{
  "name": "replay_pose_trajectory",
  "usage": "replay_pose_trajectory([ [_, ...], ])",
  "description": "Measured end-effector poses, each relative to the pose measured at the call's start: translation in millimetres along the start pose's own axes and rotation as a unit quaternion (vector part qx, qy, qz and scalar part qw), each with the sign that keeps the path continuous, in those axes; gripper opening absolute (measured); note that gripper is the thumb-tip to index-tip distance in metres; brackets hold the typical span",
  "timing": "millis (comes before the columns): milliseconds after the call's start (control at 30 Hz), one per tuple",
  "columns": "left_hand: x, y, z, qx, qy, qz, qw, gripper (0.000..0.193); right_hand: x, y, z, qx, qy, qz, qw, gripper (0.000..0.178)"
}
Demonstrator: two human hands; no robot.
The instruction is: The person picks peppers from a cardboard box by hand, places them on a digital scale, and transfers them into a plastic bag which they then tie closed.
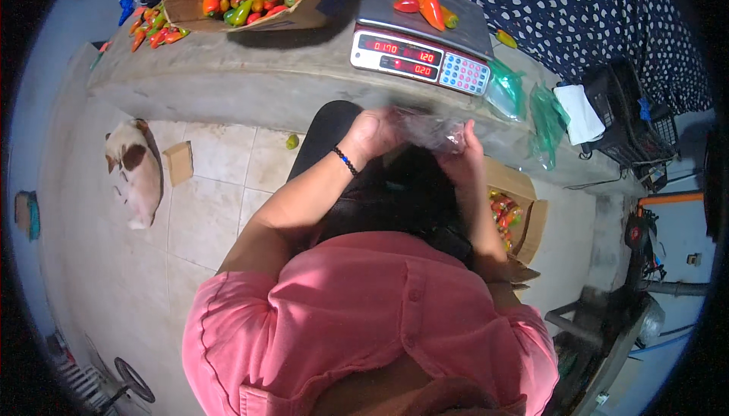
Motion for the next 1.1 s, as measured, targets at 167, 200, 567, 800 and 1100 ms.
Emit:
replay_pose_trajectory([
  [167,-0.7,11.9,-19.5,-0.108,-0.118,0.077,0.984,0.018,-4.4,7.3,-7.8,0.668,0.061,0.065,0.739,0.029],
  [200,5.8,0.7,-16.8,-0.110,-0.118,0.075,0.984,0.018,-4.1,7.1,-8.5,0.733,0.053,0.026,0.677,0.024],
  [567,18.4,-29.5,0.0,-0.393,-0.032,-0.124,0.911,0.028,-7.0,22.0,-17.6,0.181,-0.006,0.019,0.983,0.021],
  [800,2.6,-9.7,-4.4,-0.261,-0.061,-0.086,0.960,0.021,-27.7,53.3,-10.6,0.546,0.123,-0.191,0.806,0.018],
  [1100,6.7,-12.7,8.9,-0.738,-0.138,-0.039,0.659,0.036,-28.4,53.1,-2.8,0.316,0.157,-0.110,0.929,0.015],
])
Point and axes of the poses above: each hand's wrist, its own x-axis away from the middle knuckle, its own y-axis out of the back of the hand, z = x × y, the point moved 6 cm from there along -x, towards the middle knuckle
